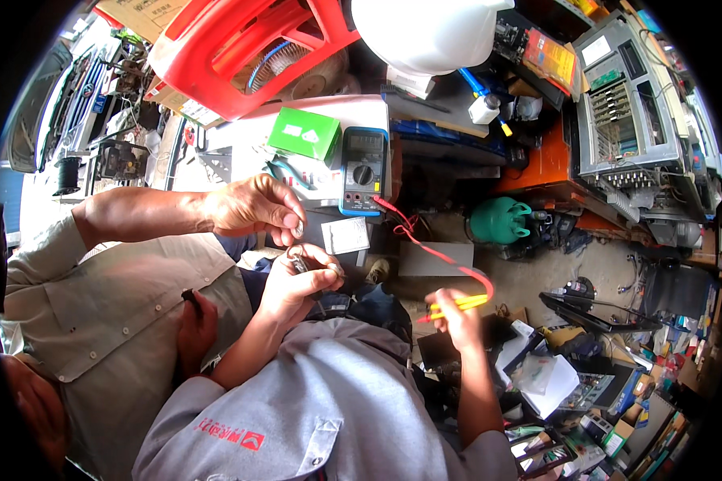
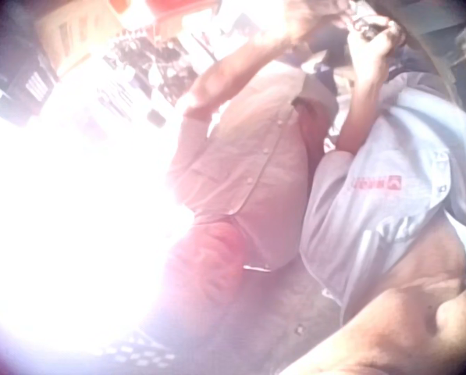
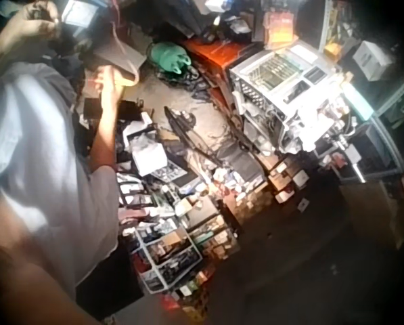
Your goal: The person receives a small black electronic component from a coworker and inspects it. They then use a multimeter with red and black probes to test the component's electrical continuity or resistance. The person manipulates the probes and the component while observing the multimeter display.
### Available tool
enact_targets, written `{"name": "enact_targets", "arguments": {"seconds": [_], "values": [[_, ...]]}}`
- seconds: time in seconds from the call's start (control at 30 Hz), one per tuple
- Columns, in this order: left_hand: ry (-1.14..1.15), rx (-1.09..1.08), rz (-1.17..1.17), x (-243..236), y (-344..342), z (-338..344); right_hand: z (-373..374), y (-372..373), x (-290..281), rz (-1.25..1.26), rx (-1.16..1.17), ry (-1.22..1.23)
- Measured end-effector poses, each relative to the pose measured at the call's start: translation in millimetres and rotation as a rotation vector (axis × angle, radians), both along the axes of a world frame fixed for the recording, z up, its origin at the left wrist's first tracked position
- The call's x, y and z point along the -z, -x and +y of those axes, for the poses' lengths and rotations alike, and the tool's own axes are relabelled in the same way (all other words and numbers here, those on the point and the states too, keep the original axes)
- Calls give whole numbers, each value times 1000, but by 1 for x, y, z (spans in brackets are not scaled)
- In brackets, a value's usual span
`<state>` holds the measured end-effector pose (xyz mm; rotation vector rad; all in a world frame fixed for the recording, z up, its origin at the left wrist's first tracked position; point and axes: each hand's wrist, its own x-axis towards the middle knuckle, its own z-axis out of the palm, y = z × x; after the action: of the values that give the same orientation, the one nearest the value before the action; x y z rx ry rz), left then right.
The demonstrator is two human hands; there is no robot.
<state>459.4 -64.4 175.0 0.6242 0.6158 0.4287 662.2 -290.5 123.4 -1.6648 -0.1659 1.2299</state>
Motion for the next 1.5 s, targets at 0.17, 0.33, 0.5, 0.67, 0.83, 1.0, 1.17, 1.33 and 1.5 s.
{"name": "enact_targets", "arguments": {"seconds": [0.17, 0.33, 0.5, 0.67, 0.83, 1.0, 1.17, 1.33, 1.5], "values": [[-16, -62, 82, -16, -2, -12, 40, 15, -80, 278, 224, -577], [-70, -86, 114, -23, -4, -17, 70, 42, -104, 241, 257, -703], [-80, -122, 109, -27, 1, -19, 83, 60, -109, -113, 161, -645], [-112, -125, 132, -32, 3, -21, 94, 69, -109, -469, 67, -704], [-95, -131, 131, -35, 4, -22, 94, 73, -114, -415, 52, -760], [-143, -109, 147, -40, 5, -22, 96, 76, -116, -527, 36, -711], [-164, -104, 150, -39, 6, -22, 98, 81, -116, -511, 66, -723], [-173, -87, 142, -41, 6, -23, 95, 81, -117, -450, 24, -736], [-218, -91, 146, -43, 5, -24, 96, 79, -117, -564, 9, -739]]}}
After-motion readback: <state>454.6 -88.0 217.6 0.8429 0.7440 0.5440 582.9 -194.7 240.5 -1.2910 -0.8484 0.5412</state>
